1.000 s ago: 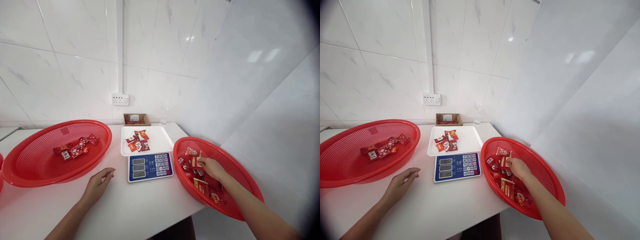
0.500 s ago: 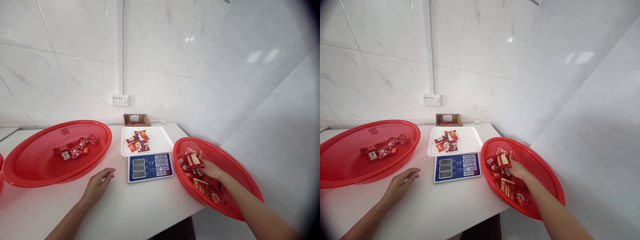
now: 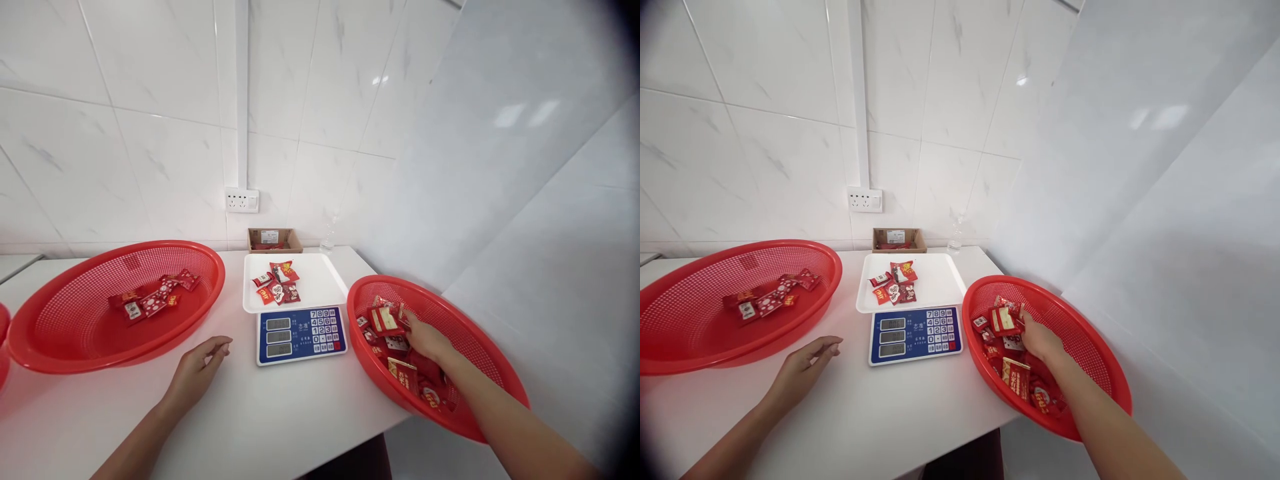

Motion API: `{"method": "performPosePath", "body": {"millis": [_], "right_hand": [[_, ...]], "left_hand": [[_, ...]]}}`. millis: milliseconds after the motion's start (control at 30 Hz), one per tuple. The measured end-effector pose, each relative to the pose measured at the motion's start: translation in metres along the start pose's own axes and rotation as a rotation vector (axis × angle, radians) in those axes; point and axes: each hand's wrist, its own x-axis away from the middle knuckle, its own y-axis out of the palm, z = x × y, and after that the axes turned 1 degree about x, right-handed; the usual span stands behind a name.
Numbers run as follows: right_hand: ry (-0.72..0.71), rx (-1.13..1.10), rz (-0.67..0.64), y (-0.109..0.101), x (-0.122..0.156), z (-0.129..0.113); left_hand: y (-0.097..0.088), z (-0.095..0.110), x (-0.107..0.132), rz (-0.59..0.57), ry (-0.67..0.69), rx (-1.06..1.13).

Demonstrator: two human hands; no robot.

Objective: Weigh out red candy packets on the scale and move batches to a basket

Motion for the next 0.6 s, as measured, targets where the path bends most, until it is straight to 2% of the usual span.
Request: {"method": "performPosePath", "body": {"millis": [233, 400, 600], "right_hand": [[-0.007, -0.132, -0.004, -0.0063, -0.0009, 0.0035], [-0.057, -0.363, 0.054, -0.0076, -0.0018, 0.0051], [0.003, -0.671, 0.073, -0.0066, -0.0038, 0.0098]], "left_hand": [[-0.0005, 0.0017, 0.0012, 0.002, 0.026, 0.021], [-0.0006, 0.0005, 0.0017, -0.007, 0.023, 0.028], [-0.0017, 0.0038, 0.0015, 0.005, 0.033, 0.026]]}}
